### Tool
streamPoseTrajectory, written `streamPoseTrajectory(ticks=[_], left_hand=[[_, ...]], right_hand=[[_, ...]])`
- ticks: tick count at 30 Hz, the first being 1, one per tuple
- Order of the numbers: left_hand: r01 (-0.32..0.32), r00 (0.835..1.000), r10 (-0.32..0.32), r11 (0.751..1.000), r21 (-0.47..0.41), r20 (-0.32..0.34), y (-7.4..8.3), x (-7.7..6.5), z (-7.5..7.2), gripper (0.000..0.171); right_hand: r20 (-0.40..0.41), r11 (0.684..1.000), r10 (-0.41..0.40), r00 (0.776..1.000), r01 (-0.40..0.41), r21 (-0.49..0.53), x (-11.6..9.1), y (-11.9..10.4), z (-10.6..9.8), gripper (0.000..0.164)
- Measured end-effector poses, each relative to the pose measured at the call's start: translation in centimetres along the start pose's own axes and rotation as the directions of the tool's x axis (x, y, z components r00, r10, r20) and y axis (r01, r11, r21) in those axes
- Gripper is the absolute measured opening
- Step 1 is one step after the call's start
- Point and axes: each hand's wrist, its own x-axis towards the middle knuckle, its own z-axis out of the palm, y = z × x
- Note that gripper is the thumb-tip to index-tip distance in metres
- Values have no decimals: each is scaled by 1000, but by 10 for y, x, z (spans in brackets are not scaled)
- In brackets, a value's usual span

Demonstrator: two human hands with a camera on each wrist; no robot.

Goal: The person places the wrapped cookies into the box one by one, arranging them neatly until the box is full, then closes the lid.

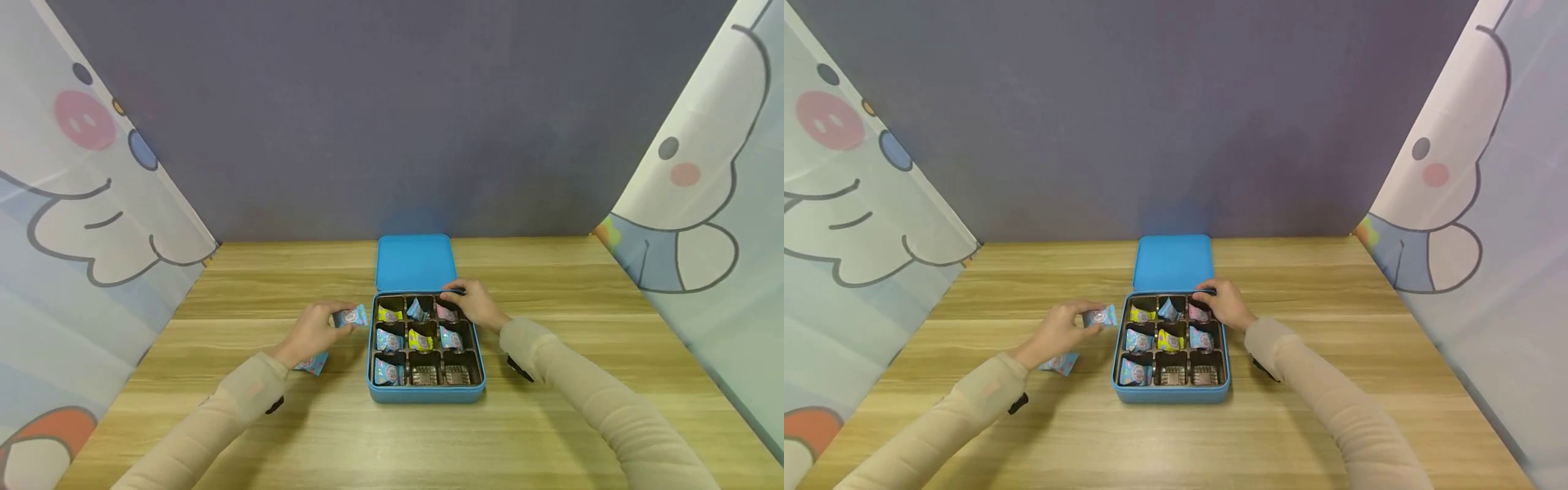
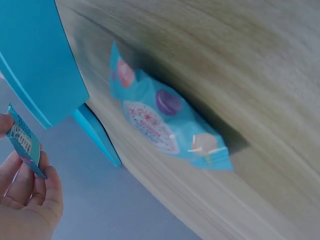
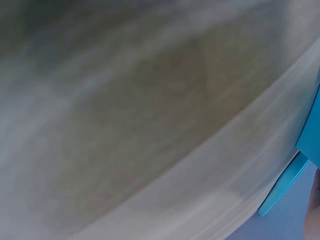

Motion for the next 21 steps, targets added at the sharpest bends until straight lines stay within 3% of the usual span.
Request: streamPoseTrajectory(ticks=[21], left_hand=[[-136, 990, 137, 990, 41, -35, 25, -4, -1, 34]], right_hand=[[8, 1000, 13, 1000, -12, -18, 1, -2, -1, 26]])
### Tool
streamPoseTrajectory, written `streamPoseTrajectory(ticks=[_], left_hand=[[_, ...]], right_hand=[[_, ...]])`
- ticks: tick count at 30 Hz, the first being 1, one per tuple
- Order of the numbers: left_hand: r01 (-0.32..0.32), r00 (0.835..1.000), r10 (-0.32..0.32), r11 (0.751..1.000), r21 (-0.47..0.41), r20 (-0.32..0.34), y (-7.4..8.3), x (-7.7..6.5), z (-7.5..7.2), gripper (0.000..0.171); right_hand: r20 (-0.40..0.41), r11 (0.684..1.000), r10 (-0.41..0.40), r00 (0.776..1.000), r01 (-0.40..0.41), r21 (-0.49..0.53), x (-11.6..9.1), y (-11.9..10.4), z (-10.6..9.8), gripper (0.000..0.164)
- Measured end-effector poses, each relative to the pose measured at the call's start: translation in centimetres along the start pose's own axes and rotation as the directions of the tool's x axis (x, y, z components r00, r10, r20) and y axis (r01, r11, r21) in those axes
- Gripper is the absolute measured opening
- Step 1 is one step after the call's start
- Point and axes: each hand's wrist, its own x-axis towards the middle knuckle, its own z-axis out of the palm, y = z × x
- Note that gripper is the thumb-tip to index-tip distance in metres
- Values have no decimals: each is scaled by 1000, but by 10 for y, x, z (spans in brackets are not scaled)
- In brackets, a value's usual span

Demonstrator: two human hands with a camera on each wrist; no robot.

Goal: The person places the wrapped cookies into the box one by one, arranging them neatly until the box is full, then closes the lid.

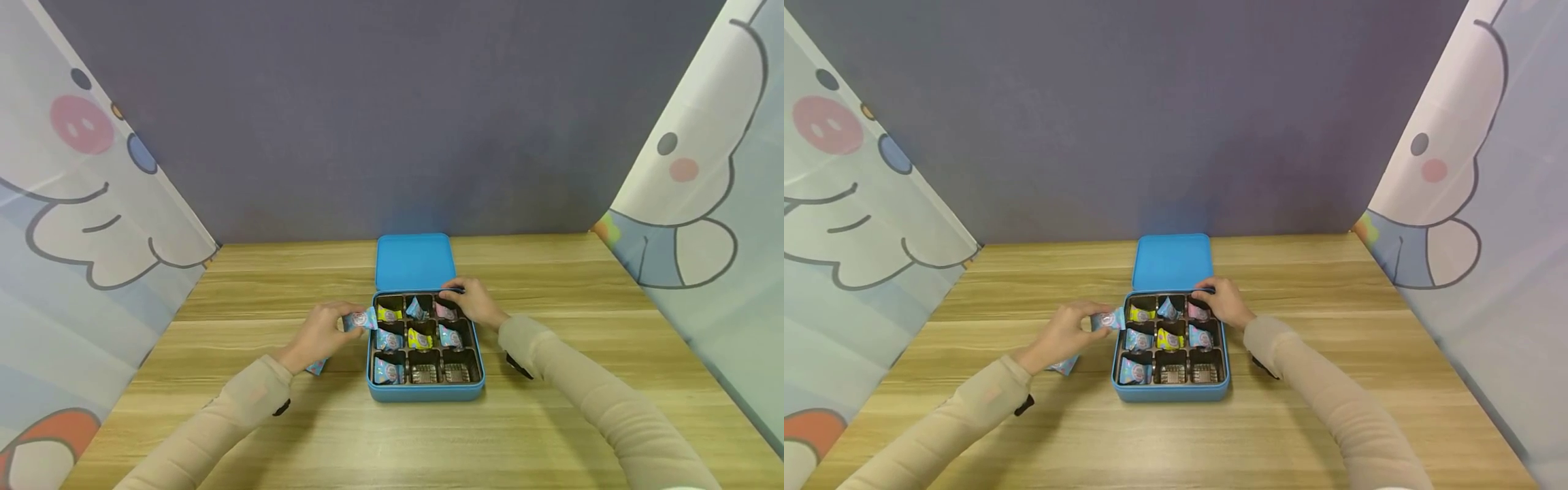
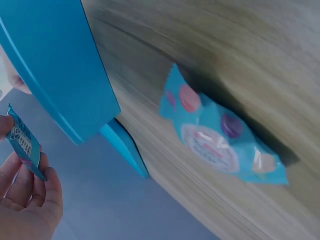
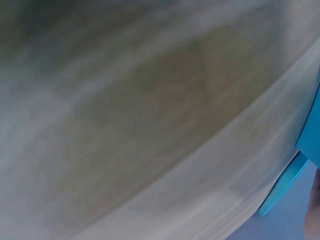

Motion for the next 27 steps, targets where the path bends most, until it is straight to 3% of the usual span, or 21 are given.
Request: streamPoseTrajectory(ticks=[17, 27], left_hand=[[-90, 996, 89, 996, -8, -24, 9, 3, 11, 35], [-75, 997, 76, 993, -88, 4, 16, 5, 13, 33]], right_hand=[[-4, 1000, -9, 1000, 9, 0, -1, 2, -1, 25], [3, 1000, -3, 1000, 3, 4, 1, 3, 0, 24]])
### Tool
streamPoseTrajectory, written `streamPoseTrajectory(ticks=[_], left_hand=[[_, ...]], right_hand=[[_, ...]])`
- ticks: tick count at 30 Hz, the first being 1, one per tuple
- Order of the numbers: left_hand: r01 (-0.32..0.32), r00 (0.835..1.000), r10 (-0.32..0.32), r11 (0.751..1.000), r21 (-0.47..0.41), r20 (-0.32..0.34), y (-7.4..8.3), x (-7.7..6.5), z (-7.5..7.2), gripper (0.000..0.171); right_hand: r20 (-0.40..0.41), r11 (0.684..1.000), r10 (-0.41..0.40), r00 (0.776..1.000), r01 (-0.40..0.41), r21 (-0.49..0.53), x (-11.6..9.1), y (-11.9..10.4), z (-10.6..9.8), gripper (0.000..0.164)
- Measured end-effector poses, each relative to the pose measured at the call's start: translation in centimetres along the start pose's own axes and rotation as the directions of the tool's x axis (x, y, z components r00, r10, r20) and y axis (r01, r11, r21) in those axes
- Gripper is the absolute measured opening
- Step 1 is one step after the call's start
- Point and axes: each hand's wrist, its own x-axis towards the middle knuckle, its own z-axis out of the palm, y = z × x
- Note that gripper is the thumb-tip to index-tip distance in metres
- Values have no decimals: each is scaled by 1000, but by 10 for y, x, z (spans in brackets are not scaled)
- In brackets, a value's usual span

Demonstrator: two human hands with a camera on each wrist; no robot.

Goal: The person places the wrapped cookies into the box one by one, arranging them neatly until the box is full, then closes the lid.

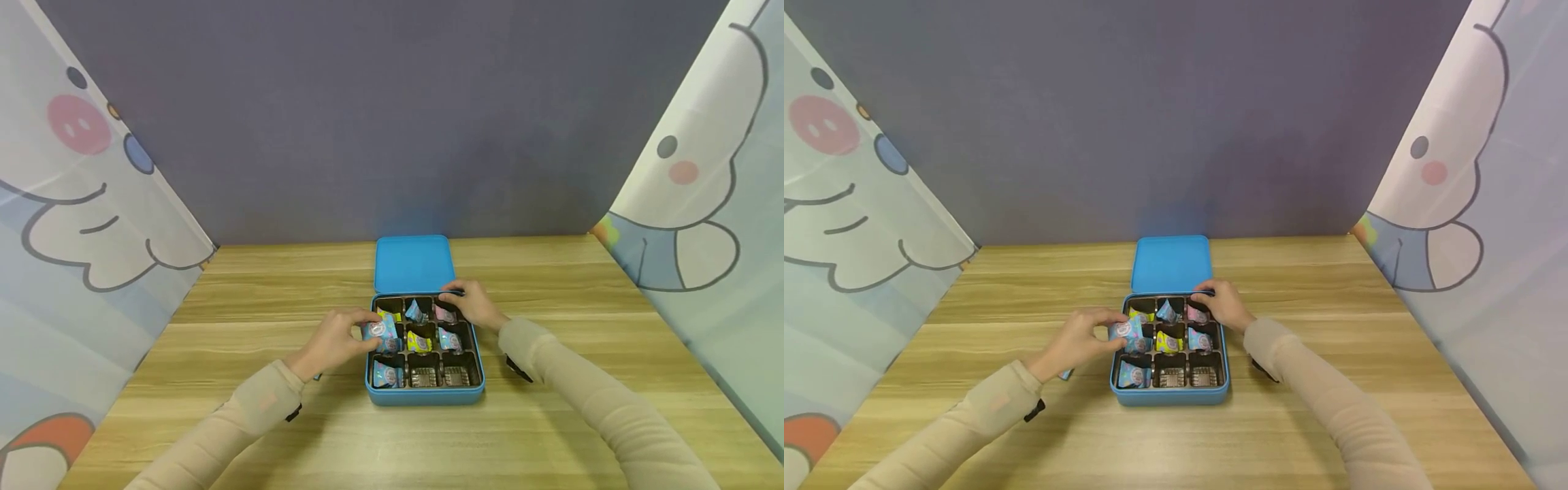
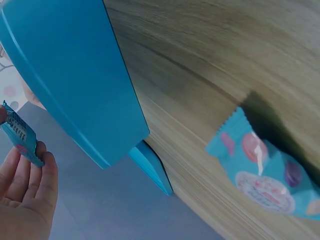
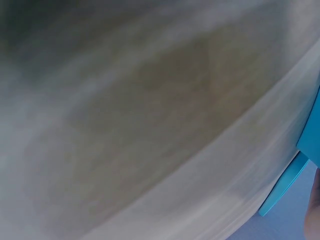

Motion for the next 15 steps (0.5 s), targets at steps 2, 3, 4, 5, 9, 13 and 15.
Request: streamPoseTrajectory(ticks=[2, 3, 4, 5, 9, 13, 15], left_hand=[[4, 1000, -4, 1000, 2, 8, 2, 0, 0, 33], [-2, 1000, 2, 1000, 8, 11, 3, 0, 1, 33], [-8, 1000, 8, 1000, 14, 13, 4, 0, 1, 33], [-15, 1000, 15, 1000, 16, 14, 5, 0, 1, 33], [-33, 999, 33, 999, 15, 19, 8, -1, 1, 34], [-31, 999, 31, 999, 10, 26, 10, -2, 1, 34], [-29, 999, 28, 999, 13, 34, 10, -2, 2, 35]], right_hand=[[-4, 1000, 0, 1000, 0, 7, -1, 0, 0, 25], [-6, 1000, -3, 1000, 3, 8, -1, 0, -1, 25], [-9, 1000, -2, 1000, 2, 11, -2, 0, -1, 26], [-13, 1000, -3, 1000, 3, 14, -2, 0, -1, 26], [-12, 1000, -6, 1000, 6, 8, -3, 0, -2, 26], [-15, 1000, -16, 1000, 16, 1, -2, 0, -1, 28], [-17, 1000, -24, 1000, 24, -5, -2, 0, 0, 29]])
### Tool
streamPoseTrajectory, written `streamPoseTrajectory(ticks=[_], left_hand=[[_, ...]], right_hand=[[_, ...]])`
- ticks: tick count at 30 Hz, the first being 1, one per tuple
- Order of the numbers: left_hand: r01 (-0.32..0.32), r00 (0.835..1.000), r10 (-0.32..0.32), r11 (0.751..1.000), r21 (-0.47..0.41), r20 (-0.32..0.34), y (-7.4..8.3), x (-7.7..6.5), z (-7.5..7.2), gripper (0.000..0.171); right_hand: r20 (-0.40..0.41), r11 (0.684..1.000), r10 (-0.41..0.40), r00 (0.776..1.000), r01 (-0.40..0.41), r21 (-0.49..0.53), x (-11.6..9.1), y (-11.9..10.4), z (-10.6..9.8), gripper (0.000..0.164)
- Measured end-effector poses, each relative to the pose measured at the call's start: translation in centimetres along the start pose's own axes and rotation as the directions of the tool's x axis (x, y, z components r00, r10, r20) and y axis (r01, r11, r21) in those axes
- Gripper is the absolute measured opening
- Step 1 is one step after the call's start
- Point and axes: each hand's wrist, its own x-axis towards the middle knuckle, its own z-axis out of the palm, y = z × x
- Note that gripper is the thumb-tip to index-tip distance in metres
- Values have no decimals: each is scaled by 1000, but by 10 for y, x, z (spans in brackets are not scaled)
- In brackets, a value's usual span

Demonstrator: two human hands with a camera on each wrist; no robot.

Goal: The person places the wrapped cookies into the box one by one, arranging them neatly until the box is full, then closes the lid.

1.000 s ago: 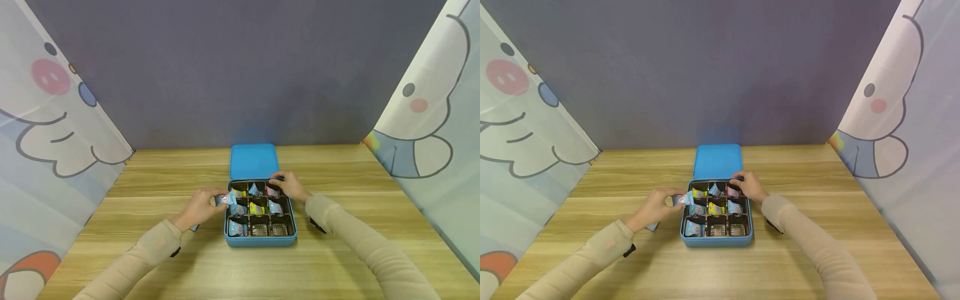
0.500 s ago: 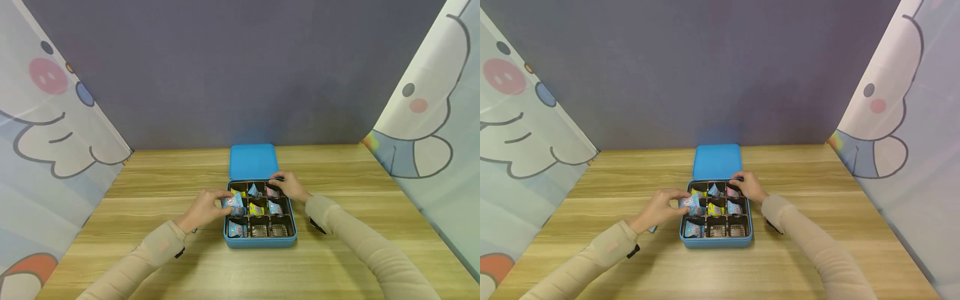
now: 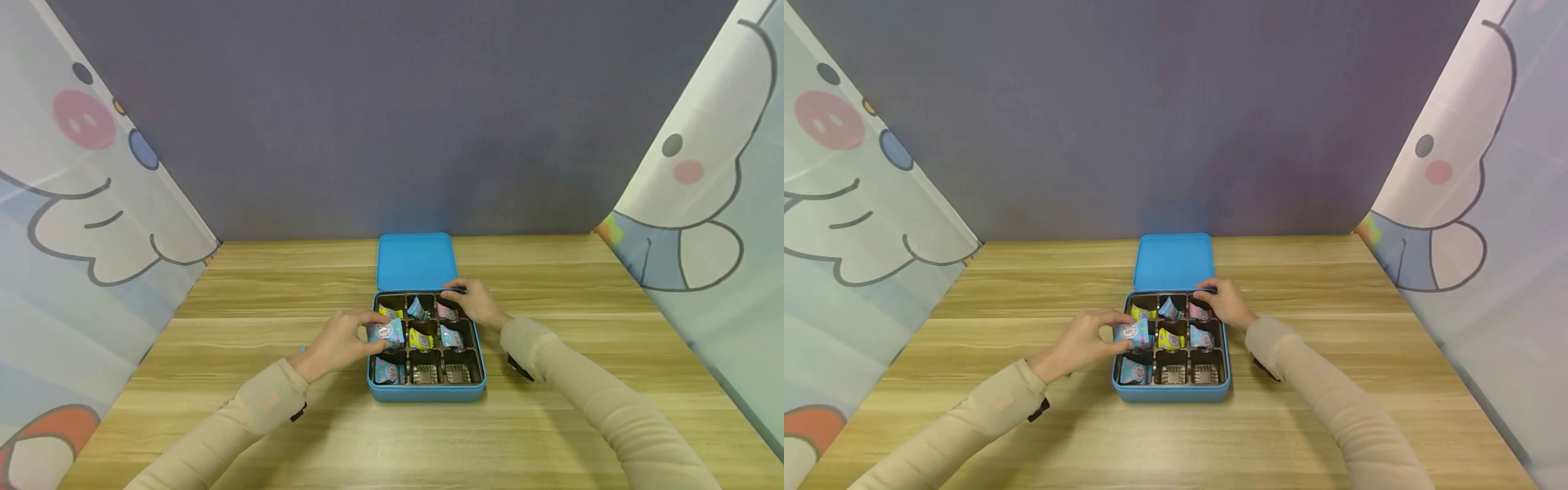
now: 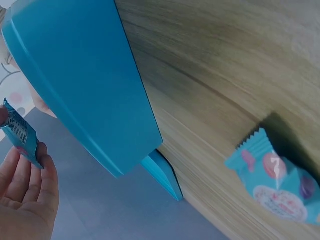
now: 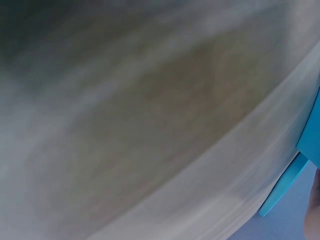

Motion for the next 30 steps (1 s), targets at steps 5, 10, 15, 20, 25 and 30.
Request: streamPoseTrajectory(ticks=[5, 10, 15, 20, 25, 30], left_hand=[[30, 999, -30, 1000, 0, 22, 3, 0, 1, 37], [48, 998, -48, 999, -8, 45, 6, 0, 2, 39], [49, 997, -49, 999, 1, 67, 10, 1, 4, 41], [19, 998, -19, 1000, 0, 68, 12, 0, 5, 41], [4, 996, -3, 1000, -9, 85, 11, -1, 6, 41], [-44, 996, 44, 999, 2, 83, 11, 1, 8, 40]], right_hand=[[4, 1000, 15, 1000, -15, -1, 1, 0, 1, 29], [13, 1000, 14, 1000, -14, 9, 1, 0, 2, 30], [1, 999, 15, 1000, -15, 28, 1, 0, 1, 28], [-1, 999, 15, 1000, -15, 32, 1, 1, 0, 25], [0, 999, 19, 1000, -19, 29, 1, 0, 0, 26], [6, 1000, 17, 1000, -17, 23, 1, -3, -1, 25]])
